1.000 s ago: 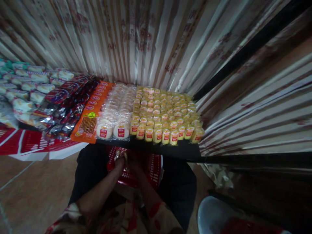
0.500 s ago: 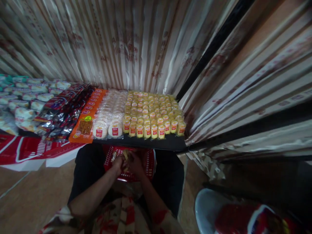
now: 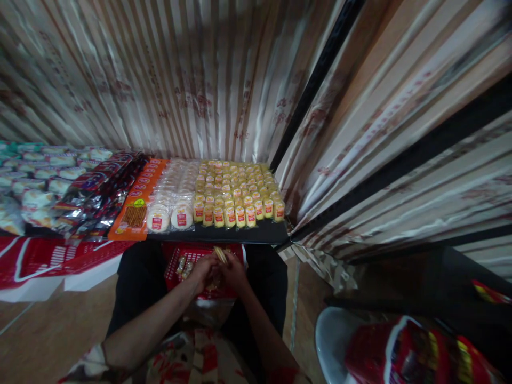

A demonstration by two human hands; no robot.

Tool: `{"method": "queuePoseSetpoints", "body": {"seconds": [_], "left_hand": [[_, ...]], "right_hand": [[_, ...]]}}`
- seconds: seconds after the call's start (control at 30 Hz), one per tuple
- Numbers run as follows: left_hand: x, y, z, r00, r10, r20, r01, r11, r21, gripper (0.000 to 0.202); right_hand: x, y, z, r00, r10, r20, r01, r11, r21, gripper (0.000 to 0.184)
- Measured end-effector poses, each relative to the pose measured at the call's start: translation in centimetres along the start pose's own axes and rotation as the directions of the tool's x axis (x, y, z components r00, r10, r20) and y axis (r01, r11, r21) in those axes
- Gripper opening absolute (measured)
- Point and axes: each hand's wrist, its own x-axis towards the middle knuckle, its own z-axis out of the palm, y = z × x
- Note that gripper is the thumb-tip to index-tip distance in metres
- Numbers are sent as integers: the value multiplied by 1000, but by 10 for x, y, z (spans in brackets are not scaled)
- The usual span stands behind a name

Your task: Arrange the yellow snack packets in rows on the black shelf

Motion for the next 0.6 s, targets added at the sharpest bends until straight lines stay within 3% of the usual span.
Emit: {"method": "queuePoseSetpoints", "body": {"seconds": [0.1,0.2,0.3,0.43,0.6], "left_hand": [[-8,5,12,998,31,57,-30,999,-14,18],[-13,8,22,998,57,26,-57,998,-21,15],[-14,11,28,997,78,-1,-78,997,17,12],[-14,16,34,995,98,-7,-96,986,138,8],[-13,19,42,980,195,47,-201,955,219,13]], "right_hand": [[-5,-14,-20,996,10,91,-28,980,196,37],[-11,-27,-37,982,61,178,-125,920,371,43],[-15,-34,-47,972,136,191,-213,852,478,50],[-18,-40,-56,960,230,158,-279,799,533,50],[-20,-51,-71,941,298,158,-337,806,487,45]]}}
